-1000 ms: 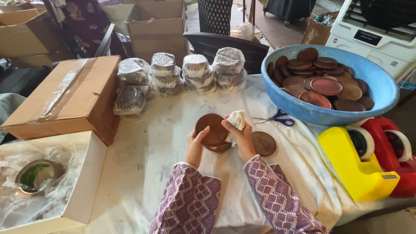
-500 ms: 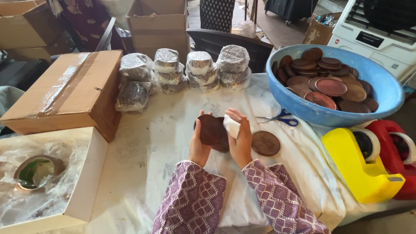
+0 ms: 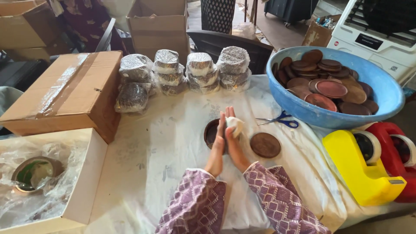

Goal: The person wipes the surface of small, round, brown ceramic bowls using a white cloth. They pick up the bowls from a blue basin filled with similar items, clean them on a table covered with a white sheet, and place them back into the basin.

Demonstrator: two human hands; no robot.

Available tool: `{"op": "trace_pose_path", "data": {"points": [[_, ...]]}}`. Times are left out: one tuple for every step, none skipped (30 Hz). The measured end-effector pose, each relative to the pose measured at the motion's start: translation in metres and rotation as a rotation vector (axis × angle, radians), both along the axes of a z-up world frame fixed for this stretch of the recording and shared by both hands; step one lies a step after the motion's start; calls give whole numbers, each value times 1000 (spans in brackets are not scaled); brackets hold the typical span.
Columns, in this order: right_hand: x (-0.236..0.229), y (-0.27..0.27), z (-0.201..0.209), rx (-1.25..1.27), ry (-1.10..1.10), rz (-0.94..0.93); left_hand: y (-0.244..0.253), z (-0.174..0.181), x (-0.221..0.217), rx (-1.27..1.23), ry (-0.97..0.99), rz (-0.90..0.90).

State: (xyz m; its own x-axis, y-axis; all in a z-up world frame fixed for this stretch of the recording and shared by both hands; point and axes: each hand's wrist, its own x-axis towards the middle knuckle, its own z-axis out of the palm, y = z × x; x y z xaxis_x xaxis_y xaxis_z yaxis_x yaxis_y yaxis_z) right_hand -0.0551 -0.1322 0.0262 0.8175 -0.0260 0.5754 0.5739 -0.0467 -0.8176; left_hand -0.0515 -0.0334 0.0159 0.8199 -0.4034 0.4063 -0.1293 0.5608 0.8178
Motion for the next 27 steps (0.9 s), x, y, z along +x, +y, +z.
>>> {"op": "trace_pose_path", "data": {"points": [[-10,1,13,126,127,107,1,7,-6,169,-204,151],[-20,2,26,252,253,215,2,14,-12,338,-408,302],[-13,0,12,251,252,214,1,10,-8,337,-409,301],[-5,-3,-3,324,359,270,0,6,-3,435,-483,391],[2,-3,-19,399,469,328,1,1,0,537,-553,483],[8,-4,-30,401,471,330,4,-3,5,540,-552,483],[15,-6,-41,363,490,340,7,-6,11,577,-525,526],[21,-6,-51,326,509,350,10,-9,16,613,-497,568],[20,-4,-50,327,508,352,12,-8,17,614,-499,569],[19,-1,-48,299,470,325,15,-7,18,631,-480,583],[18,1,-46,271,430,298,18,-6,19,648,-461,597],[20,-1,-45,272,428,299,19,-4,21,648,-464,598],[21,-3,-46,282,398,261,19,-3,21,667,-458,617],[22,-5,-46,291,369,224,20,-2,22,685,-452,635],[17,-8,-31,292,369,222,21,-6,26,684,-452,633],[12,-11,-16,235,342,171,22,-11,30,664,-452,693],[7,-13,0,178,314,120,24,-15,35,643,-453,753],[8,-16,3,179,312,119,26,-5,33,643,-455,752],[9,-19,7,258,335,99,29,4,31,523,-342,728],[10,-21,10,337,358,79,31,12,29,402,-228,701],[12,-25,8,337,359,78,33,4,36,402,-228,700],[13,-27,6,410,353,53,35,-5,43,278,-62,560],[15,-30,5,483,347,28,37,-14,49,153,101,417],[19,-34,-2,482,347,28,34,-17,48,153,101,417],[24,-37,-9,406,322,-99,31,-21,47,122,221,329],[28,-39,-16,329,296,-226,28,-24,47,90,339,240],[27,-36,-15,328,295,-227,26,-25,47,89,339,238]]}}
